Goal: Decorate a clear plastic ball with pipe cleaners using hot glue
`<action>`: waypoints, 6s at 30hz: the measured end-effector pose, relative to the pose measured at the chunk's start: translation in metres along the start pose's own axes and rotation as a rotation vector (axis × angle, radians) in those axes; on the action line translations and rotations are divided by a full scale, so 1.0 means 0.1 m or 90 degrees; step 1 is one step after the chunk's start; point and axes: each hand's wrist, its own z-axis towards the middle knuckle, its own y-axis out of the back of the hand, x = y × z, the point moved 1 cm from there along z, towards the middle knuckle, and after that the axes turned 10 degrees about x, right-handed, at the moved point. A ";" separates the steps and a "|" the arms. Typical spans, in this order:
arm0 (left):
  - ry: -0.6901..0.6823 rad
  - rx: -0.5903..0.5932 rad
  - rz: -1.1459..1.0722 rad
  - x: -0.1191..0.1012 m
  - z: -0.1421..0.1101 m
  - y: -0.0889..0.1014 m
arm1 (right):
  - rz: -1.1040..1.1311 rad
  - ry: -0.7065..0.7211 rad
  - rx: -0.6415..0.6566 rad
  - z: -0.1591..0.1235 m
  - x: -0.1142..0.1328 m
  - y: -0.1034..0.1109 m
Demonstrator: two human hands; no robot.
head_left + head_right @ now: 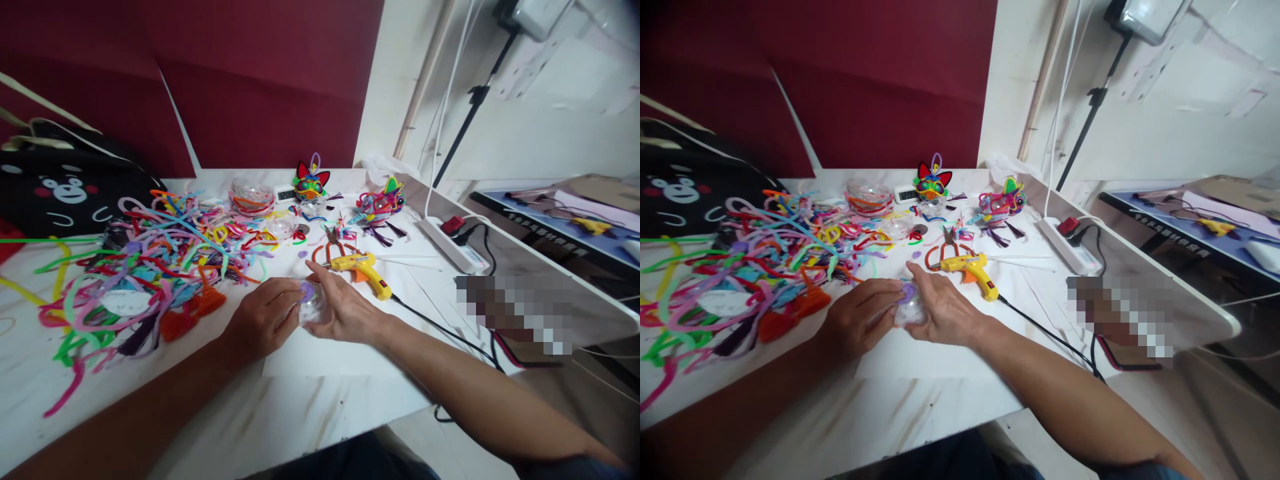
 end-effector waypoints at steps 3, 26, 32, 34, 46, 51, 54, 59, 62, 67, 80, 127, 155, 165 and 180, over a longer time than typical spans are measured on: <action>-0.003 -0.002 0.015 0.00 0.00 0.01 | 0.040 0.028 0.000 -0.01 -0.03 0.02; -0.046 0.010 0.110 -0.04 0.00 0.00 | 0.054 -0.033 0.035 -0.02 -0.04 0.02; -0.063 0.013 0.117 -0.03 0.00 0.02 | 0.101 -0.037 0.046 -0.03 -0.04 0.04; -0.066 0.017 0.112 -0.01 -0.01 0.01 | 0.112 -0.033 0.052 -0.03 -0.04 0.04; -0.039 0.028 0.128 -0.03 0.01 0.03 | 0.123 -0.065 0.071 -0.05 -0.01 0.14; -0.060 0.014 0.142 -0.01 0.00 0.02 | 0.028 -0.151 -0.021 -0.16 -0.10 0.48; -0.061 0.016 0.153 -0.01 -0.01 0.01 | -0.124 -0.344 -0.001 -0.24 -0.18 0.67; -0.031 0.010 0.164 -0.02 0.01 0.00 | -0.284 -0.589 0.088 -0.30 -0.28 0.81; -0.020 0.005 0.179 -0.02 0.01 0.00 | -0.266 -0.641 0.137 -0.31 -0.31 0.82; -0.017 0.007 0.172 0.00 0.00 -0.02 | -0.191 -0.658 0.174 -0.30 -0.34 0.79; 0.015 -0.009 0.132 -0.02 0.06 -0.02 | 0.131 -0.655 0.064 -0.33 -0.42 0.82; 0.087 0.019 0.008 0.00 0.04 -0.05 | 0.648 -0.368 -0.003 -0.47 -0.02 0.68; 0.097 0.021 0.027 -0.01 0.05 -0.04 | 0.695 -0.392 0.003 -0.45 -0.05 0.64; 0.092 0.024 0.018 -0.02 0.07 -0.03 | 0.692 -0.408 0.010 -0.48 -0.04 0.66; 0.100 0.031 0.014 -0.03 0.07 -0.03 | 0.664 -0.398 0.024 -0.52 -0.03 0.69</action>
